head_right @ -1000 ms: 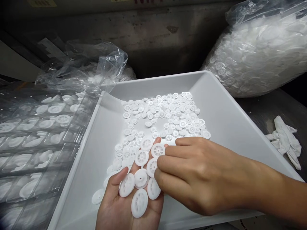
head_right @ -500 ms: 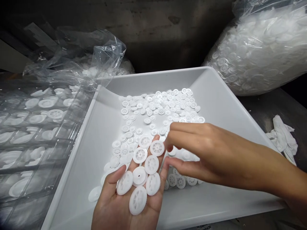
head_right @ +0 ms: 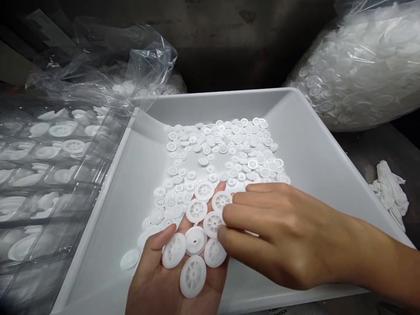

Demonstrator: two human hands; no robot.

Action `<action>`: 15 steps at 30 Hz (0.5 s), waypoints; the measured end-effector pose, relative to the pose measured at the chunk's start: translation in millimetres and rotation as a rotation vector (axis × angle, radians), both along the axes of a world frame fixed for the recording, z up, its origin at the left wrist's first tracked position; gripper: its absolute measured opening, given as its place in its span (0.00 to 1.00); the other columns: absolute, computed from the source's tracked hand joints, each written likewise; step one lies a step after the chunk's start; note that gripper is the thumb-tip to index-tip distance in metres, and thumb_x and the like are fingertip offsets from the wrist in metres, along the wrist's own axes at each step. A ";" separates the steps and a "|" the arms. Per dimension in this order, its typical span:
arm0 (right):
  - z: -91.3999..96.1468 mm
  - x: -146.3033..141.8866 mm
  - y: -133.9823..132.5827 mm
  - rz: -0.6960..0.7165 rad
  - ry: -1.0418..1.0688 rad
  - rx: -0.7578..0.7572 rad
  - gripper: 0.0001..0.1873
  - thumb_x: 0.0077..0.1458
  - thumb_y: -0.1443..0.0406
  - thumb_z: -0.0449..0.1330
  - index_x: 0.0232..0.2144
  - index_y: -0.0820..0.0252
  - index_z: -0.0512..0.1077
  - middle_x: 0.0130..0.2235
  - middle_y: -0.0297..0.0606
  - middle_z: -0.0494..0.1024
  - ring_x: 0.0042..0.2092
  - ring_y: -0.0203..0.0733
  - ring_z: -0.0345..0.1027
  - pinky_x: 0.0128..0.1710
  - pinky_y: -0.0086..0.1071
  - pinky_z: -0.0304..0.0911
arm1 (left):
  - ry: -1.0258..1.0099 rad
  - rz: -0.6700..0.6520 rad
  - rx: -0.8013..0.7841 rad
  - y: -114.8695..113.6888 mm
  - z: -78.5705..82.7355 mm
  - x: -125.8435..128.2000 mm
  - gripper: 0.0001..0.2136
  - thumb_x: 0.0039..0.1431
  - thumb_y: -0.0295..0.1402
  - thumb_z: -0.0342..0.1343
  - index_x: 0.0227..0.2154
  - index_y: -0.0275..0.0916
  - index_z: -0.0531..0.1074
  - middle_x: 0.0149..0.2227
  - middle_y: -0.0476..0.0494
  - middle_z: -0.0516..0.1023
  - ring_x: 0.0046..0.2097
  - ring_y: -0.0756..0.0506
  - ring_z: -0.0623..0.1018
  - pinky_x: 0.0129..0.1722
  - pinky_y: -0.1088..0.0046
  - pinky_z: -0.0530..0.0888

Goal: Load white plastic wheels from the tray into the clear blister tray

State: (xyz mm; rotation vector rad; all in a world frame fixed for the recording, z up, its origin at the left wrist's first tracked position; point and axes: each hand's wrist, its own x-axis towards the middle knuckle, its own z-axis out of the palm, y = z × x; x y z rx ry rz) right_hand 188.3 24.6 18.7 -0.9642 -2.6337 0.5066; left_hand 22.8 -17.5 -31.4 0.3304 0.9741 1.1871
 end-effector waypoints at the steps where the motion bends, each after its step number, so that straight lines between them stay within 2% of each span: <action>1: 0.3 -0.1 0.4 -0.012 0.011 -0.009 0.21 0.73 0.67 0.48 0.26 0.60 0.69 0.27 0.30 0.65 0.28 0.34 0.56 0.29 0.36 0.49 | -0.013 0.012 -0.008 0.4 0.0 -0.5 0.24 0.56 0.22 0.62 0.54 0.50 0.77 0.61 0.49 0.78 0.67 0.35 0.69 0.66 0.54 0.68; 4: 2.9 -1.0 2.4 -0.020 0.016 -0.017 0.22 0.74 0.67 0.48 0.27 0.59 0.72 0.27 0.30 0.67 0.27 0.34 0.57 0.28 0.35 0.49 | -0.049 0.010 -0.030 0.1 0.0 0.0 0.23 0.58 0.21 0.58 0.55 0.49 0.77 0.59 0.48 0.79 0.68 0.37 0.68 0.66 0.55 0.67; 9: 9.3 -2.3 8.1 0.004 -0.025 -0.004 0.23 0.73 0.69 0.49 0.25 0.61 0.71 0.25 0.29 0.67 0.26 0.32 0.57 0.26 0.35 0.49 | -0.127 -0.030 -0.052 -3.4 0.8 5.7 0.23 0.65 0.25 0.50 0.58 0.55 0.73 0.61 0.58 0.76 0.69 0.39 0.65 0.67 0.52 0.65; 15: 4.6 2.8 8.3 0.042 0.007 0.034 0.21 0.73 0.70 0.50 0.27 0.62 0.71 0.27 0.30 0.66 0.28 0.33 0.56 0.27 0.34 0.49 | -0.193 -0.036 -0.110 1.7 8.9 8.0 0.23 0.67 0.28 0.47 0.61 0.51 0.72 0.60 0.52 0.78 0.69 0.37 0.65 0.66 0.51 0.68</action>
